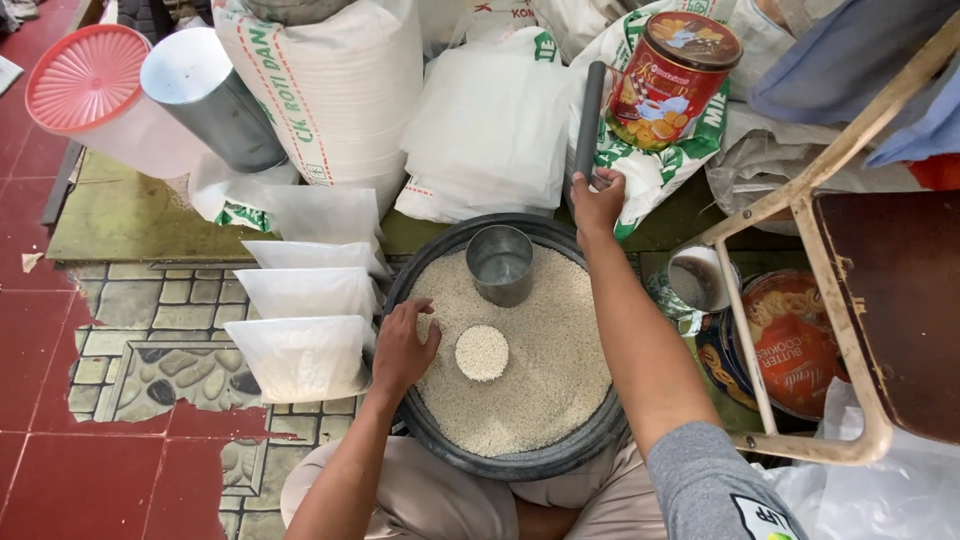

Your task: Measuring rice from a large basin using small cups and portioning it into individual plastic bags.

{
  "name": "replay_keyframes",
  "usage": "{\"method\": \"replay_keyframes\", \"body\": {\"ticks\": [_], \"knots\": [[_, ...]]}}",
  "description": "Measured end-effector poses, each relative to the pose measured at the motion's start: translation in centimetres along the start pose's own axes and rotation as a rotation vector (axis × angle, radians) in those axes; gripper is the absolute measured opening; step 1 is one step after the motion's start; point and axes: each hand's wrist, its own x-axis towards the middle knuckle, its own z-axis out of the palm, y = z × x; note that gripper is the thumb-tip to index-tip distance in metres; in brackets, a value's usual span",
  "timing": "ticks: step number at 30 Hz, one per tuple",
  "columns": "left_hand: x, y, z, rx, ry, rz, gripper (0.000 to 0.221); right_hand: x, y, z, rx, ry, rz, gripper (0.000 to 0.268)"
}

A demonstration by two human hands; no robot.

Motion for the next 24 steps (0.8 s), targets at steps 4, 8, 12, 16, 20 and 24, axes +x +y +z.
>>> {"method": "replay_keyframes", "body": {"ticks": [4, 8, 12, 16, 20, 24], "knots": [[-0.1, 0.4, -0.2, 0.018, 0.006, 0.015, 0.029, -0.9, -0.8, -1.1, -0.062, -0.051, 0.018, 0.054], [-0.3, 0.1, 0.0, 0.039, -0.002, 0.012, 0.029, -2.9, -2.1, -1.9, -0.080, -0.113, 0.086, 0.057], [-0.6, 0.2, -0.2, 0.039, -0.022, 0.004, 0.030, -3.9, -0.2, -4.1, -0.348, -0.115, 0.041, 0.053], [-0.8, 0.0, 0.2, 0.058, -0.007, 0.006, 0.029, -12.8, -5.9, -5.9, -0.295, -0.315, -0.027, 0.052], [-1.0, -0.3, 0.6, 0.084, -0.020, -0.035, 0.030, -19.1, -10.5, -6.6, -0.564, -0.560, -0.098, 0.065], [-1.6, -2.1, 2.9, 0.008, 0.163, 0.041, 0.040, -20.2, -2.4, -8.5, -0.546, -0.616, -0.664, 0.074]]}}
